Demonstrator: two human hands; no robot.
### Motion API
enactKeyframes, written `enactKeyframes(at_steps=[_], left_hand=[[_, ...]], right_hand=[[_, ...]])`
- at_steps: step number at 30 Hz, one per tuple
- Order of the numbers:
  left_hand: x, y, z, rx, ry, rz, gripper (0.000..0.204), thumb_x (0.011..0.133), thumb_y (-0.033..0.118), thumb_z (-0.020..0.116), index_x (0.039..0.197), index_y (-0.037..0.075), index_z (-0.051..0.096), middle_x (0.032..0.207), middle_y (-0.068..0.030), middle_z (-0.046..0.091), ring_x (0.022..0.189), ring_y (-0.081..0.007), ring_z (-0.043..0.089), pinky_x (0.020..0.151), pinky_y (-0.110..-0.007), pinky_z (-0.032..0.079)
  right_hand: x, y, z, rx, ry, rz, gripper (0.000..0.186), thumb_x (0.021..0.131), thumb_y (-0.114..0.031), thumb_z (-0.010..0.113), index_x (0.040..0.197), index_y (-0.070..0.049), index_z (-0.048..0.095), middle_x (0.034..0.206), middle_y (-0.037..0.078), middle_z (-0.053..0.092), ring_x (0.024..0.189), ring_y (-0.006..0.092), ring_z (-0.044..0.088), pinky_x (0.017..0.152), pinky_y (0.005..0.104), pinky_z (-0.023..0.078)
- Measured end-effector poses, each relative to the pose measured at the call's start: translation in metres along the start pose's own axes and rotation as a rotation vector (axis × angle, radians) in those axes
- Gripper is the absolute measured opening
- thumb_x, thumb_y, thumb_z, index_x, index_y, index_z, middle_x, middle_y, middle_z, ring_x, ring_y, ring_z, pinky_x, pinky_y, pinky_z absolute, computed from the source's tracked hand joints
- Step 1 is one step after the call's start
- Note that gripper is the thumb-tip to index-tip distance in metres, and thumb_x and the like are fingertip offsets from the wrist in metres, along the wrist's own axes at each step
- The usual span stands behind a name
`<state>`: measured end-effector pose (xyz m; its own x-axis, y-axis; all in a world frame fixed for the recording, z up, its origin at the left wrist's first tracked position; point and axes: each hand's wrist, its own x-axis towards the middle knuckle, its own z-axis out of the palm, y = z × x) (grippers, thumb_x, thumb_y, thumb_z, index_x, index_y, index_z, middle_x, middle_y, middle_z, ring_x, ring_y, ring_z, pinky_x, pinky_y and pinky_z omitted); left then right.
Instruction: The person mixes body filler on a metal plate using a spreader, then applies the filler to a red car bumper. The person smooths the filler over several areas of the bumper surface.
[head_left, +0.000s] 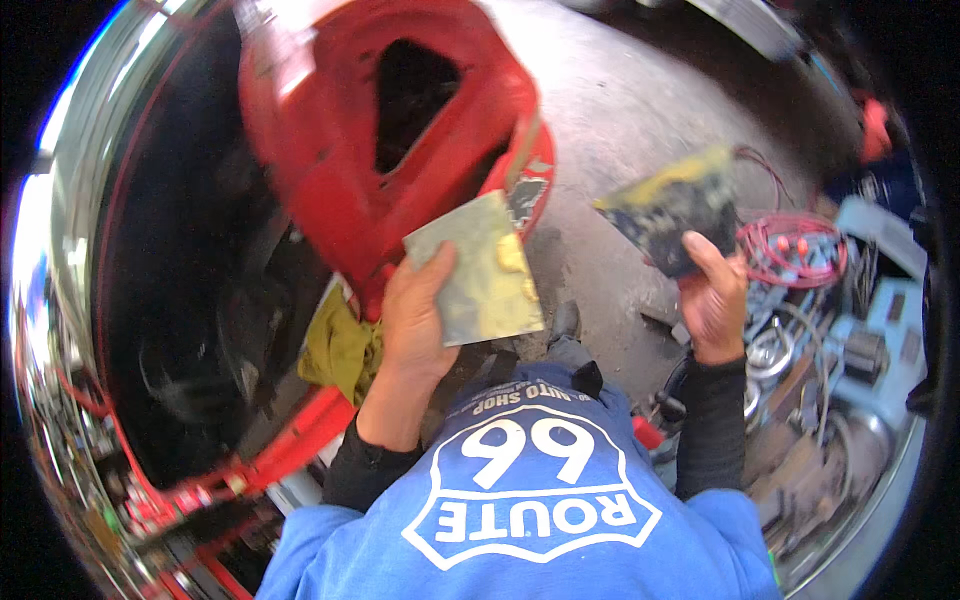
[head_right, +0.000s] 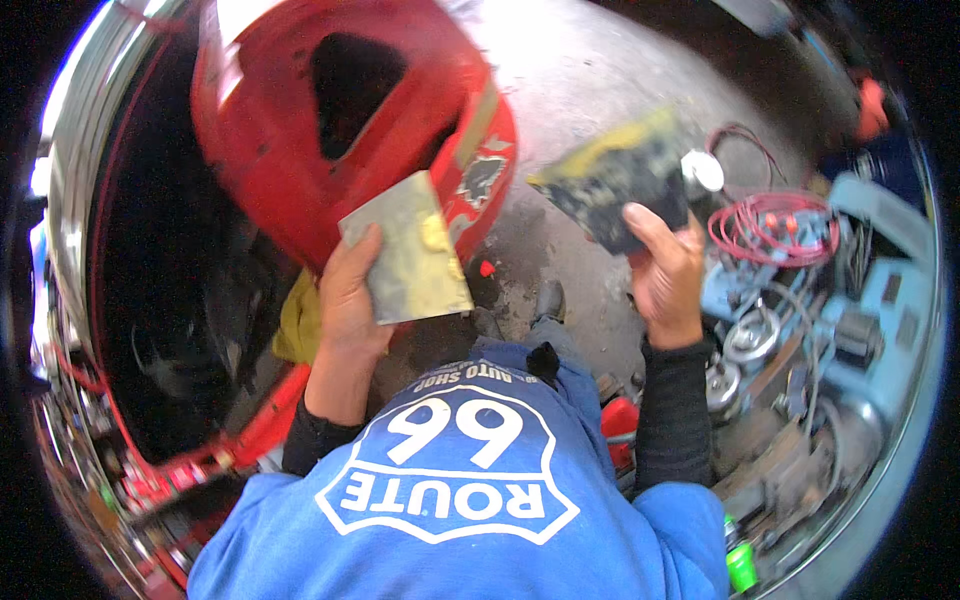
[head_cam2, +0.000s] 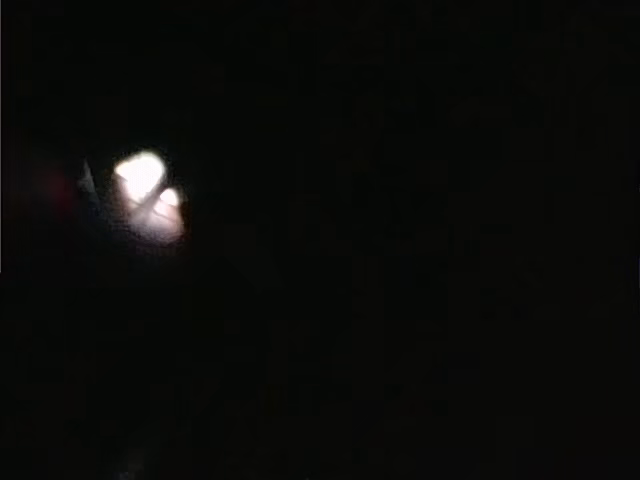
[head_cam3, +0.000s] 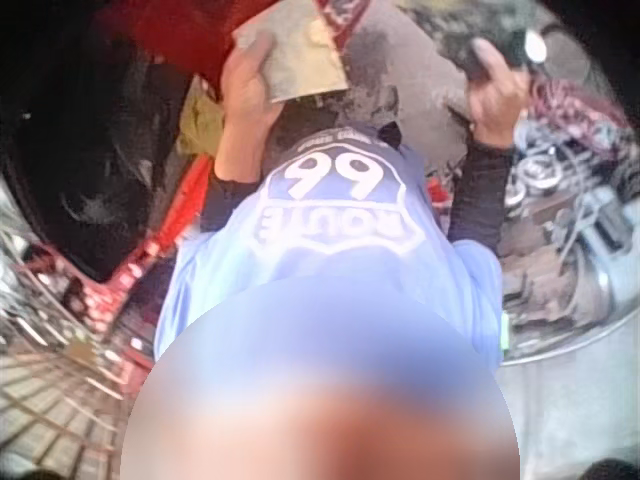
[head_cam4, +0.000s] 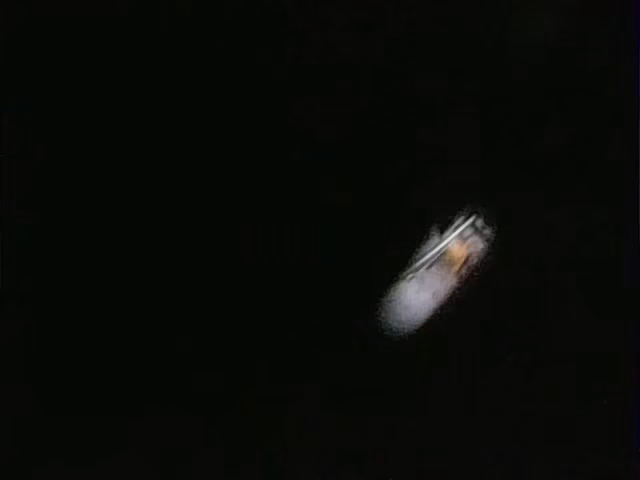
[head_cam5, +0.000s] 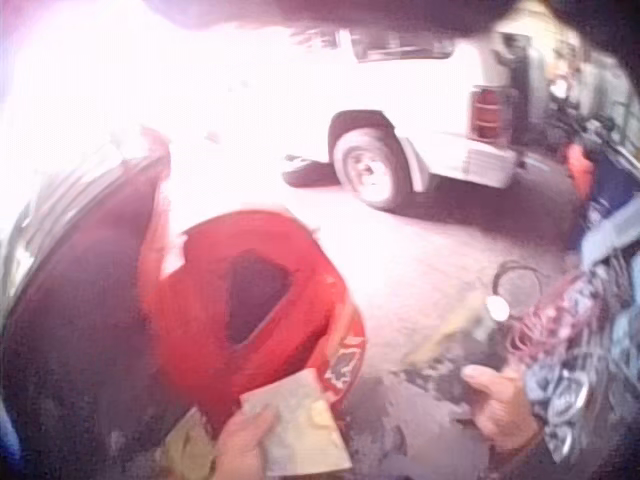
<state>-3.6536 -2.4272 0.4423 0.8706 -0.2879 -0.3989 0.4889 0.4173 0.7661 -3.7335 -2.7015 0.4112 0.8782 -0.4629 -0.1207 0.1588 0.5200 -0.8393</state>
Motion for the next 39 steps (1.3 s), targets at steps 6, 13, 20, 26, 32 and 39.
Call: enactKeyframes(at_steps=[6, 13, 20, 26, 32, 39], left_hand=[[-0.030, -0.019, 0.008, 0.141, 0.043, 0.052, 0.034, 0.102, 0.022, 0.049, 0.122, -0.004, 0.057, 0.108, -0.0089, 0.066, 0.092, -0.0147, 0.065, 0.083, -0.029, 0.052], [-0.073, -0.020, 0.011, 0.258, 0.141, 0.215, 0.036, 0.105, 0.024, 0.043, 0.124, -0.003, 0.055, 0.115, -0.0119, 0.064, 0.098, -0.0174, 0.063, 0.087, -0.032, 0.050], [-0.092, -0.006, -0.021, 0.315, 0.215, 0.491, 0.034, 0.104, 0.026, 0.045, 0.120, -0.002, 0.055, 0.112, -0.0139, 0.065, 0.096, -0.0223, 0.066, 0.084, -0.035, 0.053], [-0.121, 0.040, -0.064, 0.159, 0.174, 0.619, 0.040, 0.103, 0.029, 0.045, 0.124, -0.003, 0.053, 0.115, -0.0177, 0.065, 0.101, -0.0285, 0.067, 0.090, -0.042, 0.055], [-0.119, 0.006, -0.079, -0.392, -0.134, -0.077, 0.045, 0.101, 0.030, 0.049, 0.134, -0.002, 0.049, 0.125, -0.0192, 0.062, 0.108, -0.0298, 0.065, 0.095, -0.045, 0.052], [-0.136, 0.001, -0.071, -0.340, -0.087, 0.060, 0.038, 0.100, 0.021, 0.050, 0.129, -0.005, 0.051, 0.118, -0.0192, 0.065, 0.104, -0.0294, 0.067, 0.091, -0.043, 0.055]], right_hand=[[-0.012, -0.021, 0.041, -1.115, -0.535, -0.521, 0.040, 0.079, 0.001, 0.063, 0.117, -0.011, 0.069, 0.115, 0.011, 0.067, 0.108, 0.0266, 0.064, 0.090, 0.0356, 0.051], [-0.054, -0.001, 0.081, -1.511, -0.593, -0.986, 0.038, 0.083, -0.016, 0.060, 0.120, -0.018, 0.067, 0.123, 0.006, 0.064, 0.119, 0.0253, 0.057, 0.103, 0.0534, 0.036], [-0.120, 0.028, 0.098, -1.408, -0.655, -0.979, 0.035, 0.082, -0.023, 0.061, 0.117, -0.020, 0.068, 0.120, 0.004, 0.065, 0.116, 0.0241, 0.058, 0.099, 0.0554, 0.039], [-0.134, 0.023, 0.088, -1.017, -0.755, -0.484, 0.040, 0.081, -0.003, 0.061, 0.119, -0.013, 0.067, 0.122, 0.009, 0.065, 0.117, 0.0248, 0.059, 0.099, 0.0486, 0.044], [-0.170, 0.004, 0.119, -1.027, -0.780, -0.887, 0.039, 0.085, -0.007, 0.061, 0.123, -0.016, 0.067, 0.124, 0.009, 0.064, 0.119, 0.0275, 0.059, 0.103, 0.0483, 0.043], [-0.149, 0.024, 0.111, -1.276, -0.726, -1.117, 0.043, 0.086, -0.024, 0.061, 0.129, -0.020, 0.062, 0.125, 0.007, 0.061, 0.120, 0.0291, 0.057, 0.103, 0.0491, 0.045]])
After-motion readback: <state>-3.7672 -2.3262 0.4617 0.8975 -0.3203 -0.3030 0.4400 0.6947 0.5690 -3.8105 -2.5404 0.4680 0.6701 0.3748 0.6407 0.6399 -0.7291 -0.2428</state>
